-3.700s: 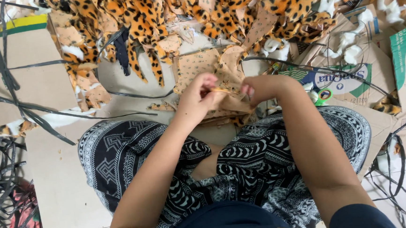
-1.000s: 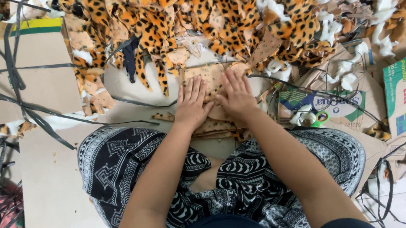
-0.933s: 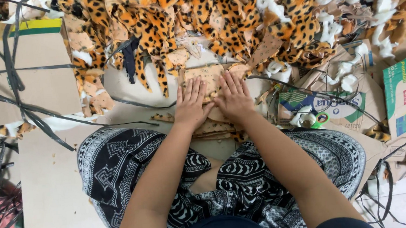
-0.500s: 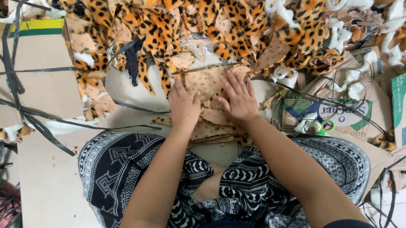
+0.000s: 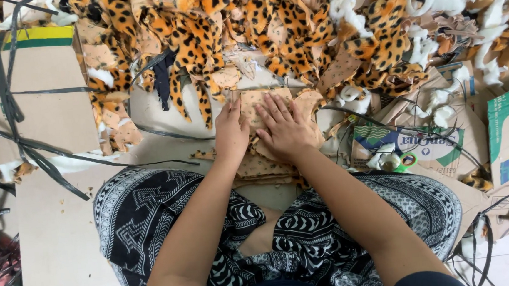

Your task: Sorting leopard-print fabric scraps and stuffing them with white cotton material

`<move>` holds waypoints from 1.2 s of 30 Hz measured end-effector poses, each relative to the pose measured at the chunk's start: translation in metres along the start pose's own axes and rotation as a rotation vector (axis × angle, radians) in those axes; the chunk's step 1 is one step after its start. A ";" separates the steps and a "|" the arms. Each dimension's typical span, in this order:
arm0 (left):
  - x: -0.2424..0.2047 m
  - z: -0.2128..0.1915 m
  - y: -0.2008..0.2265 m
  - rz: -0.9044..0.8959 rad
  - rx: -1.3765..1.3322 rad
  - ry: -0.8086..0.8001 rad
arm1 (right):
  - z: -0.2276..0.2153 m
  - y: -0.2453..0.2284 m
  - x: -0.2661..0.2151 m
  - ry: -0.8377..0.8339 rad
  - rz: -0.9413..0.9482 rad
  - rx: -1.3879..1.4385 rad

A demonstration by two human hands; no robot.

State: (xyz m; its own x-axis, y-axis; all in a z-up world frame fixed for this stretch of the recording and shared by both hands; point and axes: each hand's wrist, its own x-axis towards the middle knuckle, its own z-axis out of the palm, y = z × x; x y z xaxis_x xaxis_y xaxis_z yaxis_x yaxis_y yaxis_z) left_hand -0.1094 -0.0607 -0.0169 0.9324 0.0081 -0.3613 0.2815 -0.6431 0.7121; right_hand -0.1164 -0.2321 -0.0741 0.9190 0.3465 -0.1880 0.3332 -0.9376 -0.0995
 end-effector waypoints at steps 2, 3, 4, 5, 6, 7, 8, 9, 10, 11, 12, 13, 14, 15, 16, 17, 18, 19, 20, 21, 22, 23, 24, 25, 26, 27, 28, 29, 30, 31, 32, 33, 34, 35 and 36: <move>-0.006 -0.005 0.008 0.030 -0.006 0.025 | 0.005 0.004 0.002 -0.013 -0.007 0.017; -0.009 -0.007 0.012 0.061 -0.013 0.047 | 0.008 0.005 0.003 -0.029 -0.012 0.032; -0.008 -0.005 0.008 0.060 -0.011 0.045 | 0.010 0.003 0.003 -0.029 -0.010 0.035; -0.005 -0.002 0.007 0.061 -0.029 0.084 | 0.012 0.003 0.003 -0.004 -0.018 0.023; -0.002 0.001 0.005 0.062 -0.047 0.123 | 0.013 0.004 0.004 0.021 -0.026 0.011; 0.001 0.006 -0.001 0.065 -0.045 0.125 | 0.010 0.004 0.004 0.024 -0.026 0.012; 0.004 0.011 -0.008 0.027 -0.071 0.168 | 0.007 0.004 0.004 0.044 -0.026 0.015; 0.006 0.017 -0.015 -0.014 -0.099 0.211 | 0.005 0.004 0.003 0.061 -0.028 0.017; 0.011 0.019 -0.020 -0.015 -0.098 0.212 | 0.004 0.006 0.006 0.062 -0.029 0.019; 0.015 0.022 -0.024 -0.013 -0.051 0.217 | 0.004 0.008 0.006 0.038 -0.001 0.043; 0.019 0.025 -0.028 -0.011 -0.004 0.222 | 0.003 0.010 0.007 0.014 0.027 0.067; 0.019 0.026 -0.029 -0.011 -0.005 0.219 | -0.004 0.012 0.006 0.013 0.030 0.065; 0.020 0.027 -0.030 -0.001 0.003 0.226 | -0.010 0.014 0.005 -0.016 0.085 0.110; 0.021 0.027 -0.030 0.010 0.009 0.235 | -0.018 0.016 0.006 -0.042 0.140 0.153; 0.024 0.029 -0.031 0.012 0.006 0.234 | -0.017 0.021 0.006 -0.042 0.142 0.150; 0.026 0.031 -0.032 -0.004 -0.018 0.235 | -0.016 0.025 0.006 -0.029 0.178 0.174; 0.027 0.033 -0.034 -0.021 -0.042 0.236 | -0.014 0.029 0.006 -0.016 0.213 0.197; 0.031 0.034 -0.038 -0.023 -0.044 0.238 | -0.014 0.032 0.005 -0.017 0.211 0.195; 0.035 0.035 -0.042 -0.044 -0.064 0.223 | -0.014 0.034 0.004 -0.002 0.231 0.200; 0.038 0.036 -0.046 -0.066 -0.082 0.207 | -0.013 0.036 0.003 0.012 0.252 0.207; 0.036 0.033 -0.045 -0.069 -0.083 0.206 | -0.009 0.038 0.001 0.009 0.251 0.207; 0.036 0.029 -0.043 -0.081 -0.090 0.183 | -0.005 0.040 0.001 0.031 0.251 0.208; 0.035 0.026 -0.041 -0.092 -0.098 0.160 | -0.002 0.042 0.001 0.053 0.251 0.208; 0.033 0.026 -0.040 -0.093 -0.098 0.159 | 0.001 0.042 0.000 0.051 0.252 0.208; 0.030 0.026 -0.039 -0.061 -0.071 0.205 | 0.004 0.041 -0.001 0.057 0.249 0.200; 0.029 0.027 -0.037 -0.027 -0.044 0.254 | 0.007 0.042 -0.001 0.065 0.246 0.191; 0.022 0.020 -0.022 -0.026 -0.044 0.254 | 0.007 0.041 -0.001 0.066 0.246 0.190; 0.012 0.013 -0.008 0.170 0.059 0.236 | 0.009 0.040 -0.002 0.060 0.226 0.184; 0.003 0.007 0.007 0.367 0.162 0.217 | 0.010 0.038 -0.004 0.054 0.205 0.177; 0.000 0.016 0.000 0.367 0.164 0.217 | 0.012 0.034 -0.005 0.054 0.205 0.179; -0.002 0.025 -0.006 0.425 0.293 0.065 | 0.014 0.030 -0.006 0.073 0.178 0.121; -0.003 0.034 -0.011 0.485 0.420 -0.087 | 0.015 0.027 -0.006 0.094 0.152 0.060; 0.002 0.040 -0.018 0.488 0.420 -0.087 | 0.013 0.027 -0.004 0.096 0.154 0.058; 0.004 0.045 -0.026 0.475 0.469 -0.102 | 0.012 0.025 -0.005 0.076 0.156 0.068; 0.006 0.051 -0.034 0.461 0.518 -0.118 | 0.011 0.024 -0.006 0.056 0.159 0.077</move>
State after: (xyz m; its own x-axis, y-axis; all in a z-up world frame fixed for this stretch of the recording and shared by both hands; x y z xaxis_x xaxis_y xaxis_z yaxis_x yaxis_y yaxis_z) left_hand -0.1247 -0.0783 -0.0741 0.8916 -0.4176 -0.1750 -0.3082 -0.8429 0.4411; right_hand -0.1163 -0.2559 -0.0865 0.9699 0.1897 -0.1526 0.1674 -0.9747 -0.1479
